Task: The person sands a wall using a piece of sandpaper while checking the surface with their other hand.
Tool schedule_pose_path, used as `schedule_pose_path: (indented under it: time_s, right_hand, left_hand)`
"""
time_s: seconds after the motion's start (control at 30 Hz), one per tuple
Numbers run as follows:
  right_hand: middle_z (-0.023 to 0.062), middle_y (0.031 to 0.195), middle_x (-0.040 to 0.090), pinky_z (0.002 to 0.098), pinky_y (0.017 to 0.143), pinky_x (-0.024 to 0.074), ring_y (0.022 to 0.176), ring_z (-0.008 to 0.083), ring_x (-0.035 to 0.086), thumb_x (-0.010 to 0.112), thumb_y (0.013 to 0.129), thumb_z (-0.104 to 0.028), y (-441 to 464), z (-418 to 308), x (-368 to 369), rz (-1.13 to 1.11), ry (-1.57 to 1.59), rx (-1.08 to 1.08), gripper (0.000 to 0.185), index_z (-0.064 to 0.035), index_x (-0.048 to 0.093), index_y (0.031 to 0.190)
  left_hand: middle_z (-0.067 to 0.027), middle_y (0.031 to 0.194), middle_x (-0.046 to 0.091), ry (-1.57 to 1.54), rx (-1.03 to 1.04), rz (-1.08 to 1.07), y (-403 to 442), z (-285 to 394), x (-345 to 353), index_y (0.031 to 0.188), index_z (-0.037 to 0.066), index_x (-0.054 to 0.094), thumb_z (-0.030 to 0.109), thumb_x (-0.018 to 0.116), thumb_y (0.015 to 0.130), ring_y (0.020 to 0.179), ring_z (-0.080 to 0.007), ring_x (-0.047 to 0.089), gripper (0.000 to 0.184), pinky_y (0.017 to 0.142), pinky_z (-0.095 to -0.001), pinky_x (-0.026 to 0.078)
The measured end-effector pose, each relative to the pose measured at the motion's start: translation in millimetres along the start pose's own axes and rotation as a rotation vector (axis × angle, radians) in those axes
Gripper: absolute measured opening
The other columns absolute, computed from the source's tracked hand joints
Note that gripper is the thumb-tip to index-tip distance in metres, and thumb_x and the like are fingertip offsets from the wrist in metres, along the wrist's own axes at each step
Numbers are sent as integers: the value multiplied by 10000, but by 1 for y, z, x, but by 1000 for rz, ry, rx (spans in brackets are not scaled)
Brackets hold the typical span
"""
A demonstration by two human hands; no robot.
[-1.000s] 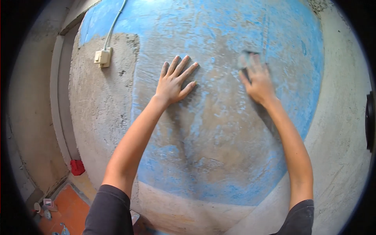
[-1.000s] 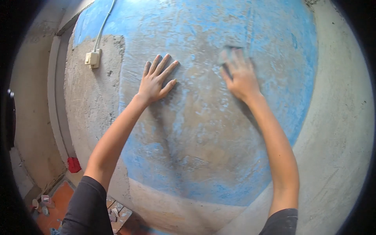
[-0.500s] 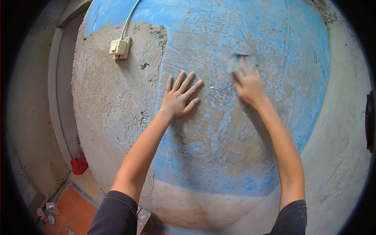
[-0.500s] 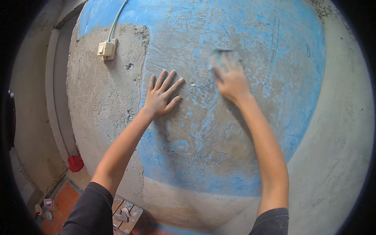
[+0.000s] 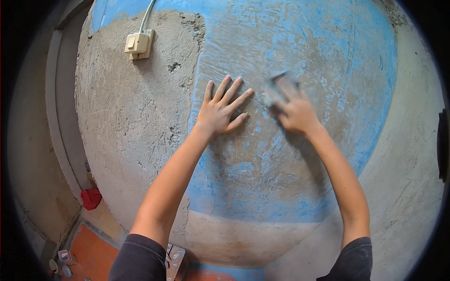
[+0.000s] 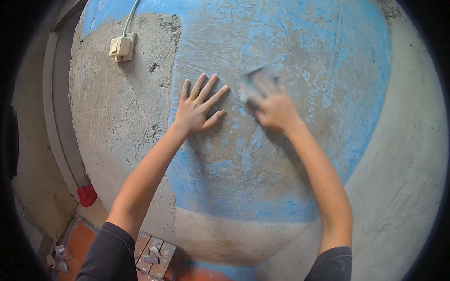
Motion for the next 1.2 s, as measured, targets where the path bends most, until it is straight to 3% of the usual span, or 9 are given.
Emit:
schedule_pose_path:
  time_s: [0.07,0.2,0.5,0.63,0.77,0.9,1.03,1.13,1.2]
  right_hand:
    - [138,1593,382,564,1222,208,1497,330,310,617,919,-351,-11,-20,11,-208,93,-270,642,-351,417,1529]
    - [103,1589,402,579,1214,238,1498,310,317,693,755,-270,-17,17,-5,126,-85,104,781,-386,465,1493]
    - [181,1575,389,567,1193,250,1478,369,327,565,975,-324,-47,10,-9,-142,-16,-94,490,-265,508,1458]
    - [175,1574,396,555,1199,261,1479,364,331,645,865,-305,-48,82,-34,241,95,384,603,-243,519,1452]
    - [182,1578,388,590,1182,263,1482,369,319,611,907,-311,-45,6,-3,-197,25,-209,651,-287,426,1531]
    - [108,1605,370,562,1190,290,1487,316,332,653,840,-279,-27,64,-25,213,-16,341,710,-365,443,1512]
    - [170,1597,362,555,1189,264,1478,360,332,559,972,-310,-16,3,-1,-183,-66,-200,575,-301,428,1532]
    - [95,1606,374,539,1209,257,1488,303,336,634,860,-287,-13,83,-27,288,105,361,695,-350,436,1523]
    - [104,1597,385,538,1197,275,1483,300,344,613,880,-306,-5,59,-8,152,-107,176,665,-328,440,1522]
  left_hand:
    - [-44,1659,262,2,-3,9,1,-2,-1,1558,411,345,606,463,962,1540,-322,182,639,1210,-631,95]
    - [-40,1659,264,31,-6,39,-1,0,-1,1555,412,354,596,475,960,1539,-318,186,634,1213,-623,94]
    - [-158,1659,160,-53,-80,116,17,30,1,1544,424,372,571,507,958,1525,-450,71,619,1174,-686,94]
    - [-134,1650,205,-27,-55,110,16,39,12,1536,418,390,539,543,950,1523,-438,103,617,1160,-706,124]
    - [-103,1647,246,-35,-63,86,15,36,11,1531,414,399,518,551,950,1522,-423,132,609,1160,-705,138]
    - [-96,1644,269,-41,-61,108,13,35,11,1529,407,404,518,564,938,1518,-415,164,621,1160,-697,139]
    - [-92,1646,270,-43,-55,128,14,35,9,1527,395,410,523,567,934,1524,-407,156,626,1167,-682,129]
    - [-90,1646,271,-44,-53,125,12,34,10,1528,397,407,524,569,932,1526,-407,150,630,1166,-685,125]
    - [-91,1647,269,-55,-55,122,11,32,10,1513,379,428,521,568,933,1529,-392,156,613,1177,-663,125]
Point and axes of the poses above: each hand's wrist, its own y-axis towards the middle knuckle, its own x-axis out of the palm, z = x × y, the point moved 10 cm from there along y, towards the middle knuckle
